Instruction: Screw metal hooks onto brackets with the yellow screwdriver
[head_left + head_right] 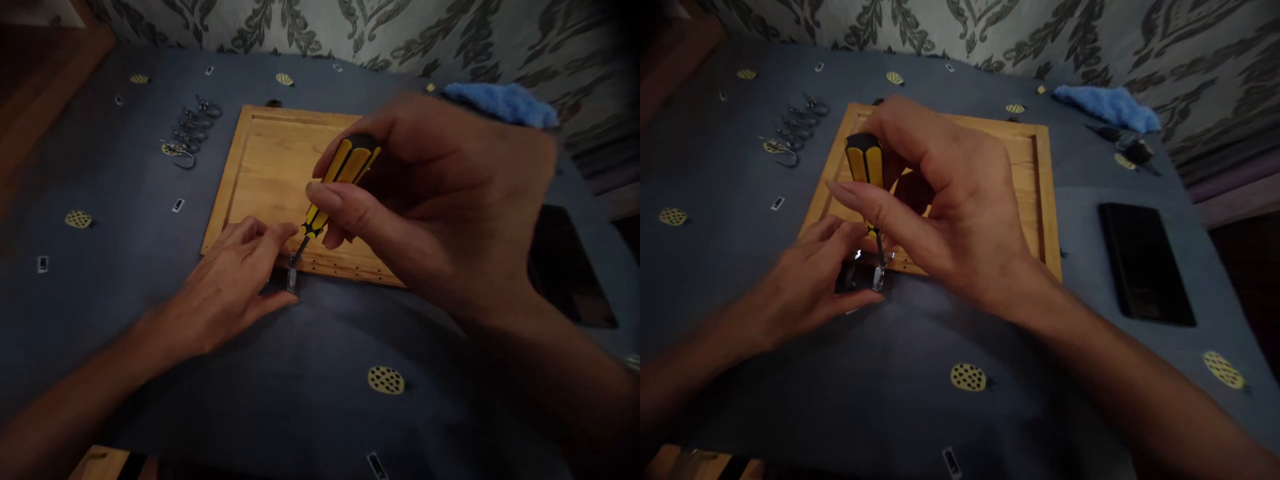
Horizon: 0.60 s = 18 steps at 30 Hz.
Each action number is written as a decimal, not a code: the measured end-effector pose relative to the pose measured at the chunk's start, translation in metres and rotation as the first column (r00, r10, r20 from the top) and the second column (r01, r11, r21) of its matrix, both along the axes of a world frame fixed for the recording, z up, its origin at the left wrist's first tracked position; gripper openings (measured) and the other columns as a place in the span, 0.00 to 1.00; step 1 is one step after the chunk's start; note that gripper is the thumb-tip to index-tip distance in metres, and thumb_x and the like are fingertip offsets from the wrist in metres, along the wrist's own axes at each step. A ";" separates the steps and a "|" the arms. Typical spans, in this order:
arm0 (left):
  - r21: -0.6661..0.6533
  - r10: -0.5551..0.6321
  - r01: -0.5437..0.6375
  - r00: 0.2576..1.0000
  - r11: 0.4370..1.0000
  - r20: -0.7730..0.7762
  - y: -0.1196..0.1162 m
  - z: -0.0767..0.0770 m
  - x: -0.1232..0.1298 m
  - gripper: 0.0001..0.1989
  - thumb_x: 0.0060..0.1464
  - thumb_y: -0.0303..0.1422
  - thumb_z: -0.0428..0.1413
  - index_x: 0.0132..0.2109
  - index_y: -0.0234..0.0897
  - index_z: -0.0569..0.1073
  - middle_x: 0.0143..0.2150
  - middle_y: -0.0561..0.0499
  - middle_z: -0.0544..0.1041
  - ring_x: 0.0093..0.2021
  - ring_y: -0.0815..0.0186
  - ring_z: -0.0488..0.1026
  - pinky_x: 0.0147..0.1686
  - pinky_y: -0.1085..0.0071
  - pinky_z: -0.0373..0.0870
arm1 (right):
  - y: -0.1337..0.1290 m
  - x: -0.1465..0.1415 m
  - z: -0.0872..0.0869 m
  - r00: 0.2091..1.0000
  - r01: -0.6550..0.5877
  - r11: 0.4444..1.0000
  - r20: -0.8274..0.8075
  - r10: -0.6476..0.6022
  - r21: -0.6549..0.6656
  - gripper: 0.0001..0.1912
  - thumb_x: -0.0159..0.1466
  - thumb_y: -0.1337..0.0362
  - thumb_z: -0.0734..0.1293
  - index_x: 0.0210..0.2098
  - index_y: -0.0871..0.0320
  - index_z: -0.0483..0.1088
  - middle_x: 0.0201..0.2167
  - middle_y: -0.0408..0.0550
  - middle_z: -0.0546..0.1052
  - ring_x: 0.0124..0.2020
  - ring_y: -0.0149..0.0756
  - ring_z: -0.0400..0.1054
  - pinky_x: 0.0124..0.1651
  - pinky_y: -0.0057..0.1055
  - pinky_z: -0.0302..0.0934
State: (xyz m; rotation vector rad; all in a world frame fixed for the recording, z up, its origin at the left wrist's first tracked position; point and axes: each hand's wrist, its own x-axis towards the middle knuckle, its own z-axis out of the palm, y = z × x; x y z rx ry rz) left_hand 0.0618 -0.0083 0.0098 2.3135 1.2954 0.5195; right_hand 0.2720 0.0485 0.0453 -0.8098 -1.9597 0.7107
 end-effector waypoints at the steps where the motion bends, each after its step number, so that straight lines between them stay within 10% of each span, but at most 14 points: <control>1: -0.006 -0.004 0.004 1.000 1.000 -0.001 0.000 0.001 0.000 0.26 0.60 0.33 0.68 0.61 0.44 0.69 0.51 0.48 0.81 0.59 0.48 0.75 0.59 0.50 0.77 | 0.001 0.000 0.000 1.000 -0.006 1.000 -0.005 0.006 -0.021 0.14 0.68 0.52 0.77 0.37 0.52 0.73 0.32 0.40 0.76 0.26 0.30 0.74 0.27 0.28 0.71; 18: 0.045 0.020 -0.019 1.000 0.999 -0.023 -0.001 -0.008 -0.003 0.34 0.58 0.33 0.70 0.66 0.44 0.64 0.52 0.47 0.82 0.58 0.50 0.76 0.56 0.52 0.77 | -0.022 0.009 0.002 0.976 0.209 0.978 -0.062 -0.208 0.007 0.09 0.69 0.56 0.73 0.34 0.48 0.72 0.34 0.40 0.76 0.26 0.32 0.71 0.26 0.33 0.70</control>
